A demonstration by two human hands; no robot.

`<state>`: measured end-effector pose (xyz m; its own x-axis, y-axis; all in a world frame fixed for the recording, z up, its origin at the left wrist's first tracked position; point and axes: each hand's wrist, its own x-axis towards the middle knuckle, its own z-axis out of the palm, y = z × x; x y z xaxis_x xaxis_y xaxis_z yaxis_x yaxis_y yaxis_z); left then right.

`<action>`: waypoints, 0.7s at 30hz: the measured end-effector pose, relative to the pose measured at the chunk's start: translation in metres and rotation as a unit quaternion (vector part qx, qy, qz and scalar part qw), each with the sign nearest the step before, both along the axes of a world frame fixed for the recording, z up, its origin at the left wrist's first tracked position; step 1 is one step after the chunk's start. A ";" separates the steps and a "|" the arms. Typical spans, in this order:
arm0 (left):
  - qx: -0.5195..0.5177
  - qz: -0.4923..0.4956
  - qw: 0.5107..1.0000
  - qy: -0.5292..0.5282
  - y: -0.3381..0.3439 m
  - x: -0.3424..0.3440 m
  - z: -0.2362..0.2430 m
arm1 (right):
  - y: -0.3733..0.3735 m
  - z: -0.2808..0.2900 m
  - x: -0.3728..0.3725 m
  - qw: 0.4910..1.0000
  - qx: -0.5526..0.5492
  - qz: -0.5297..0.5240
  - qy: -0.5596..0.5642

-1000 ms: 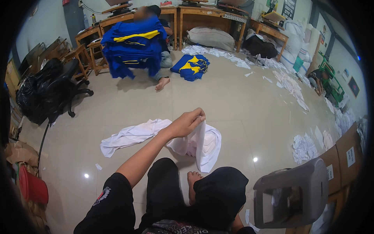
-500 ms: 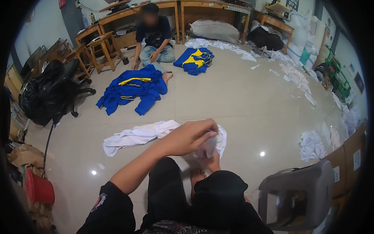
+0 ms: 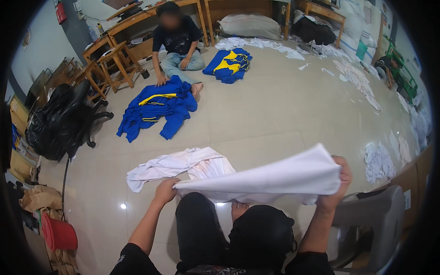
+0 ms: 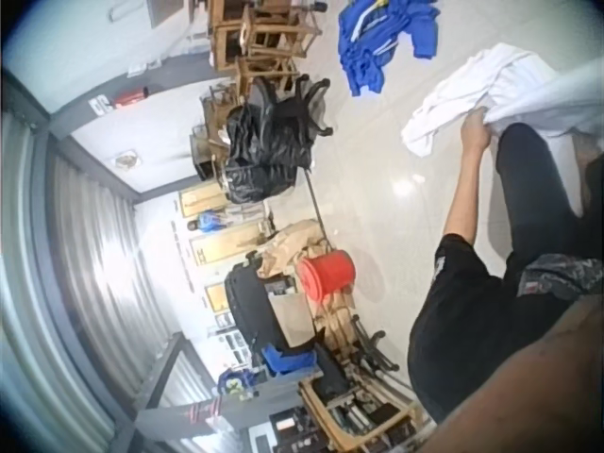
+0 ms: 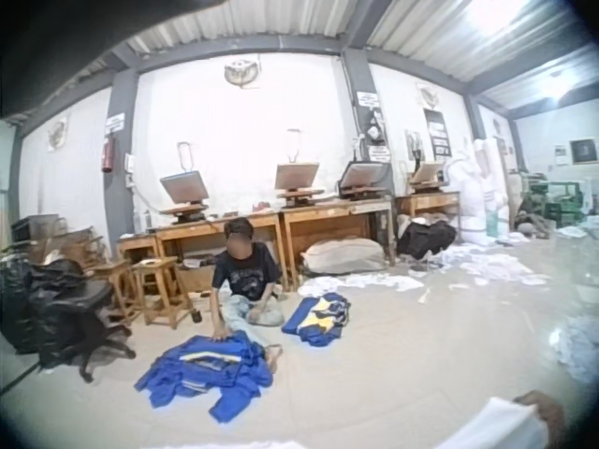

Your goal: The person unfolds a white fabric on the floor, smooths it out, and uses scissors to cut along a printed outline. The person adjusts the fabric and continues cutting to separate the patterned piece from the surrounding material.

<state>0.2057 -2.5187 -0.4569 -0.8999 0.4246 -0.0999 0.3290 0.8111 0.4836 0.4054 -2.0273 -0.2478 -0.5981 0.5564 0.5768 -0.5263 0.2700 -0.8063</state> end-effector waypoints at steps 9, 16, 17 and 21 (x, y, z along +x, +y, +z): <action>0.410 0.332 0.841 -0.122 -0.051 -0.101 -0.014 | 0.106 -0.028 -0.071 0.969 -0.026 0.016 -0.244; 0.549 0.149 0.773 0.282 -0.075 -0.170 0.220 | 0.207 -0.001 -0.131 0.980 0.057 -0.068 -0.179; 0.554 0.105 0.751 0.342 -0.086 -0.159 0.250 | 0.213 0.011 -0.125 0.987 0.066 -0.052 -0.137; 0.399 0.045 0.716 0.571 -0.156 -0.089 0.325 | 0.187 0.059 -0.082 0.977 0.159 -0.137 -0.027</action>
